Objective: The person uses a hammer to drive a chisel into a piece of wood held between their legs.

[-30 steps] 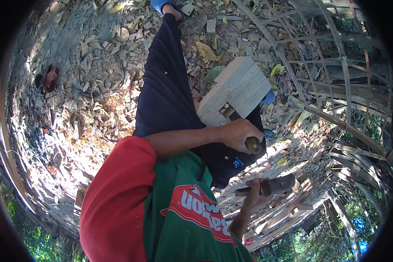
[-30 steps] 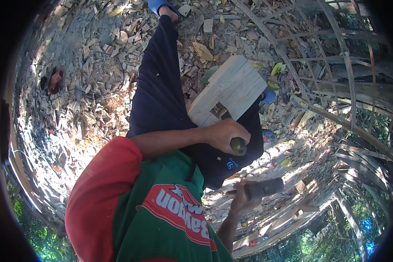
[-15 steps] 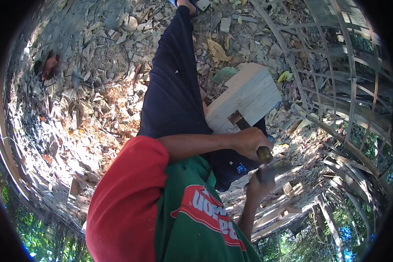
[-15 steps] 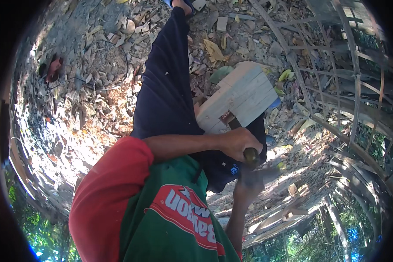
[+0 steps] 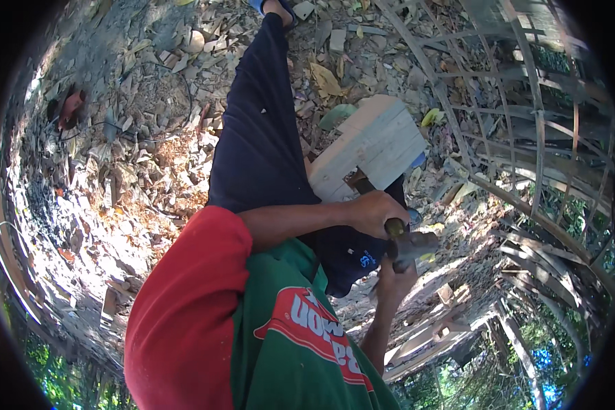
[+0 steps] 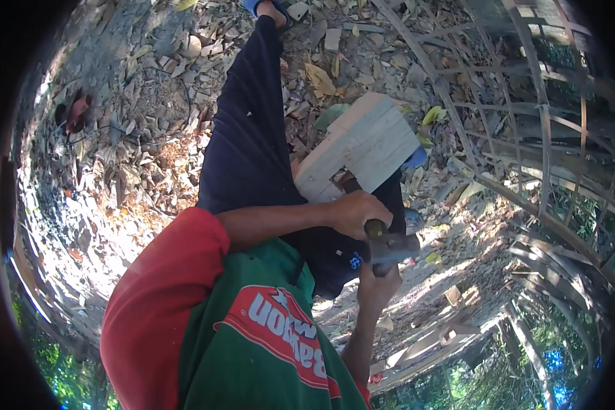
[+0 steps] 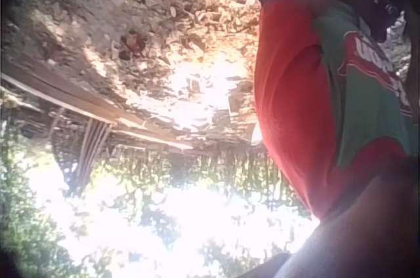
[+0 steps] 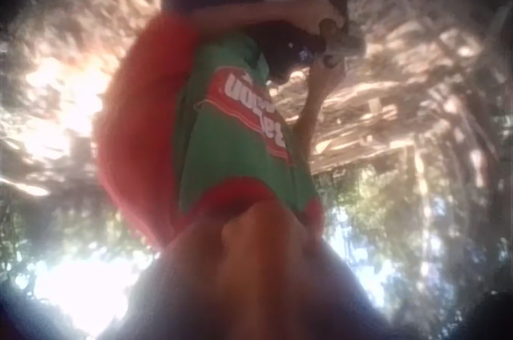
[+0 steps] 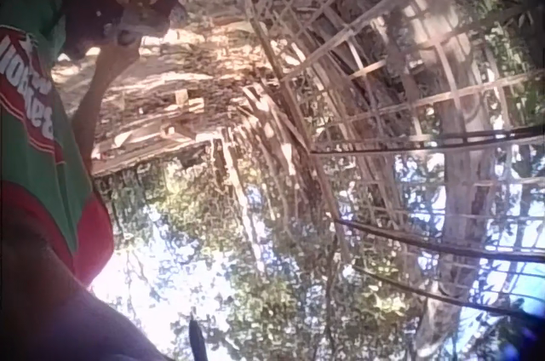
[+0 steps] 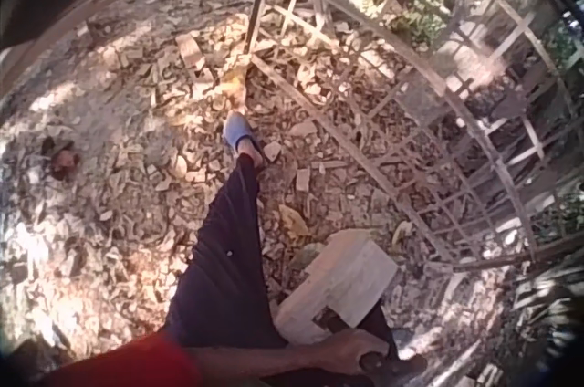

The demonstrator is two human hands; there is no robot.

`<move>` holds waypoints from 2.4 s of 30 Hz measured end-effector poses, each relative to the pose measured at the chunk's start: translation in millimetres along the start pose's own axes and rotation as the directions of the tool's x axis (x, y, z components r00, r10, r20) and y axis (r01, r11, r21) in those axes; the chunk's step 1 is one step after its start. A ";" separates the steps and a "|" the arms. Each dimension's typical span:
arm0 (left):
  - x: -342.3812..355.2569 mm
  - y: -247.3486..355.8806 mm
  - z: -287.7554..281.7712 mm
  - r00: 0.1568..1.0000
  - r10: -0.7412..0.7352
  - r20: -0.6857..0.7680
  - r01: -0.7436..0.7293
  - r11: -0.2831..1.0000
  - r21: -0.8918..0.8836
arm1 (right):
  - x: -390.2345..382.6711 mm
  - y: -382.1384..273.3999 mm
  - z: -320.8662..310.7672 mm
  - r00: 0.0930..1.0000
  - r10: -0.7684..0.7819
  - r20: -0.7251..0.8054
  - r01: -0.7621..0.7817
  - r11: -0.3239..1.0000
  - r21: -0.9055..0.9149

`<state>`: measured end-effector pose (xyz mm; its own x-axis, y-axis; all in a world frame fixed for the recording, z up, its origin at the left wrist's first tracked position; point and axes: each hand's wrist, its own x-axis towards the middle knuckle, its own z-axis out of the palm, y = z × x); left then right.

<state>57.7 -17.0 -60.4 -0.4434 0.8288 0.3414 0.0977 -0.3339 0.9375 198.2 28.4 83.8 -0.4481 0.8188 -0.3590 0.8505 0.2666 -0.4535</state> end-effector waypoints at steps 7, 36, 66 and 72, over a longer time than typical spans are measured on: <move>2.6 5.1 -1.1 1.000 0.005 0.024 -0.003 0.998 -0.060 | -19.2 27.4 -25.2 0.911 -0.388 -0.142 0.412 0.878 0.243; -16.1 13.8 7.4 0.995 0.006 -0.097 -0.001 0.999 0.049 | -42.6 -24.2 -30.7 0.924 -0.321 -0.209 0.363 0.909 0.207; 7.4 18.2 29.2 0.936 -0.176 -0.304 0.190 0.982 0.016 | -27.5 -9.6 -46.5 0.988 -0.085 -0.129 0.109 0.976 0.189; -15.8 21.8 11.2 0.919 -0.176 -0.352 0.166 0.984 -0.058 | -47.1 -66.3 -37.5 0.892 -0.295 -0.342 0.392 0.882 0.262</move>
<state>76.8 -32.3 -44.6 -0.7383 0.6627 0.1252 -0.0295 -0.2172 0.9757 173.3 -8.7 161.4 -0.5565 0.8256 0.0929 0.5015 0.4229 -0.7548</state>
